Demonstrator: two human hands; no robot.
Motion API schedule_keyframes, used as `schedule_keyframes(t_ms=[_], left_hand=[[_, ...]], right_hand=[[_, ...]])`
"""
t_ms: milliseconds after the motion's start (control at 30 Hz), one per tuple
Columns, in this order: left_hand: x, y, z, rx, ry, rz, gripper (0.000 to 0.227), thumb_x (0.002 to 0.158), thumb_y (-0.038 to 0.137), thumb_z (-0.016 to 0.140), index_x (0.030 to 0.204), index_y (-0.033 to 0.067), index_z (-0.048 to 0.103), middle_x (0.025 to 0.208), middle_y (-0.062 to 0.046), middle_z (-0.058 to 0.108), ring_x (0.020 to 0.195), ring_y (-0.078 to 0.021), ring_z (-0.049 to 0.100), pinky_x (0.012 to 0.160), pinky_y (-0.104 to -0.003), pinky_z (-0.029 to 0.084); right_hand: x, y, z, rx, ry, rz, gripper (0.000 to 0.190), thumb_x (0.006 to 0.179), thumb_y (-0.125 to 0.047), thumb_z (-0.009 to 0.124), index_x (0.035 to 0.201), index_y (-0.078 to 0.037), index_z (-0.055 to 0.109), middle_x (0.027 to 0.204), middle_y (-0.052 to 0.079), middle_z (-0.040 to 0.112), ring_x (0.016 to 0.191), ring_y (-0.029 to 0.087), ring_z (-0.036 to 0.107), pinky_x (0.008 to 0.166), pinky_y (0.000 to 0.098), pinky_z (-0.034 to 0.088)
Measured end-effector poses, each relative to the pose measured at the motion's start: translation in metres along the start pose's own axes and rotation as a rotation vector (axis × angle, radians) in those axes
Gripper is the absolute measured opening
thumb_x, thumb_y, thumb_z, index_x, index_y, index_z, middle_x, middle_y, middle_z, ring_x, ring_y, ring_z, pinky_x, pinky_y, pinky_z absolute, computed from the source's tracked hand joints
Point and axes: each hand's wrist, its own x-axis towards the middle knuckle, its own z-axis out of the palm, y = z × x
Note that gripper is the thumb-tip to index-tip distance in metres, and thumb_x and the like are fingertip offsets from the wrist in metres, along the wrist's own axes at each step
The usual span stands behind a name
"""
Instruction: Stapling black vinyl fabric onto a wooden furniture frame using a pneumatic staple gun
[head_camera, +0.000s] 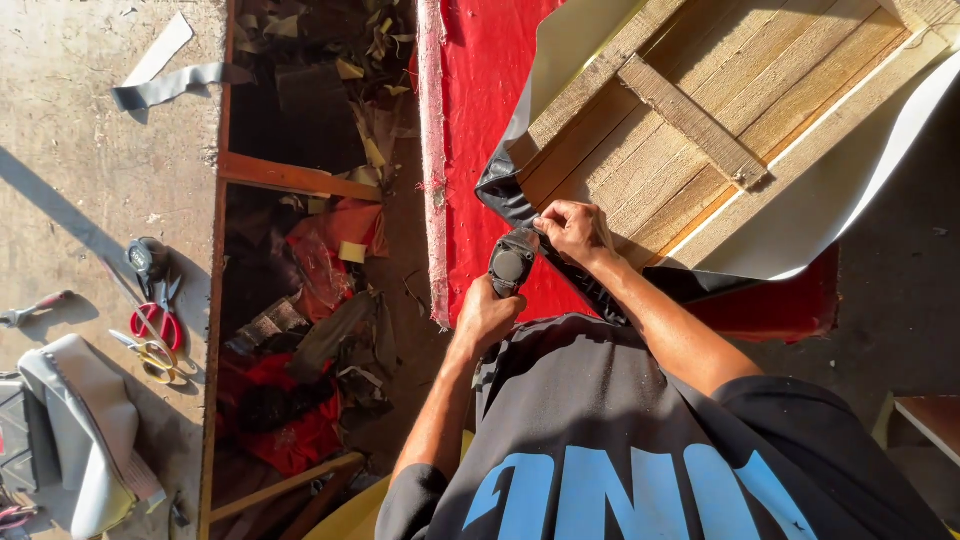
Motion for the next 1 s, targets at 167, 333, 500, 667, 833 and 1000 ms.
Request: schedule_keyframes(t_ms=[167, 333, 500, 667, 833, 1000], left_hand=[[-0.022, -0.01, -0.012, -0.085, 0.025, 0.009, 0.006, 0.068, 0.016, 0.069, 0.072, 0.0119, 0.072, 0.055, -0.003, 0.058, 0.058, -0.0153, 0.059, 0.056, -0.032, 0.047], [-0.007, -0.069, -0.019, -0.125, 0.095, -0.035, 0.008, 0.07, 0.01, 0.07, 0.077, 0.0109, 0.073, 0.056, -0.003, 0.061, 0.05, -0.0156, 0.059, 0.049, -0.031, 0.047], [-0.007, -0.077, -0.037, -0.171, 0.238, -0.017, 0.014, 0.077, 0.007, 0.069, 0.09, 0.0029, 0.068, 0.065, -0.012, 0.063, 0.06, -0.0214, 0.064, 0.055, -0.035, 0.049], [0.04, -0.094, -0.041, -0.088, 0.208, 0.048, 0.031, 0.078, 0.015, 0.068, 0.106, 0.0049, 0.066, 0.08, -0.018, 0.066, 0.076, -0.0287, 0.066, 0.066, -0.044, 0.051], [0.04, -0.036, -0.035, 0.013, 0.126, 0.123, 0.036, 0.089, 0.031, 0.053, 0.121, 0.0149, 0.054, 0.075, -0.006, 0.054, 0.06, -0.0215, 0.046, 0.058, -0.045, 0.038], [0.109, -0.036, -0.011, -0.326, 0.279, 0.055, 0.08, 0.104, 0.06, 0.001, 0.062, 0.0192, 0.054, 0.054, 0.0, 0.051, 0.051, -0.0202, 0.048, 0.058, -0.041, 0.034]], right_hand=[[-0.004, -0.013, -0.01, 0.007, -0.021, 0.02, 0.012, 0.091, -0.025, 0.081, 0.084, -0.017, 0.078, 0.073, 0.011, 0.072, 0.074, 0.032, 0.072, 0.068, 0.0418, 0.054], [-0.013, -0.021, -0.021, -0.032, -0.03, 0.04, 0.01, 0.088, -0.024, 0.081, 0.08, -0.021, 0.077, 0.071, 0.005, 0.072, 0.072, 0.025, 0.072, 0.064, 0.0352, 0.053], [-0.054, -0.007, -0.037, -0.118, -0.099, 0.095, 0.01, 0.086, -0.022, 0.078, 0.079, -0.016, 0.074, 0.075, 0.011, 0.073, 0.079, 0.035, 0.073, 0.07, 0.0443, 0.056], [-0.158, 0.016, -0.129, -0.331, -0.218, 0.279, 0.013, 0.081, -0.027, 0.075, 0.077, -0.015, 0.072, 0.08, 0.012, 0.076, 0.085, 0.037, 0.074, 0.076, 0.0484, 0.055], [-0.262, 0.093, -0.232, -1.052, -0.247, 0.487, 0.014, 0.075, -0.028, 0.051, 0.062, -0.024, 0.052, 0.07, -0.007, 0.07, 0.089, 0.025, 0.069, 0.077, 0.0412, 0.041], [-0.256, 0.065, -0.249, -0.801, 0.28, 0.577, 0.045, 0.095, -0.028, 0.069, 0.134, -0.008, 0.073, 0.128, 0.025, 0.071, 0.114, 0.049, 0.064, 0.098, 0.0557, 0.05]])
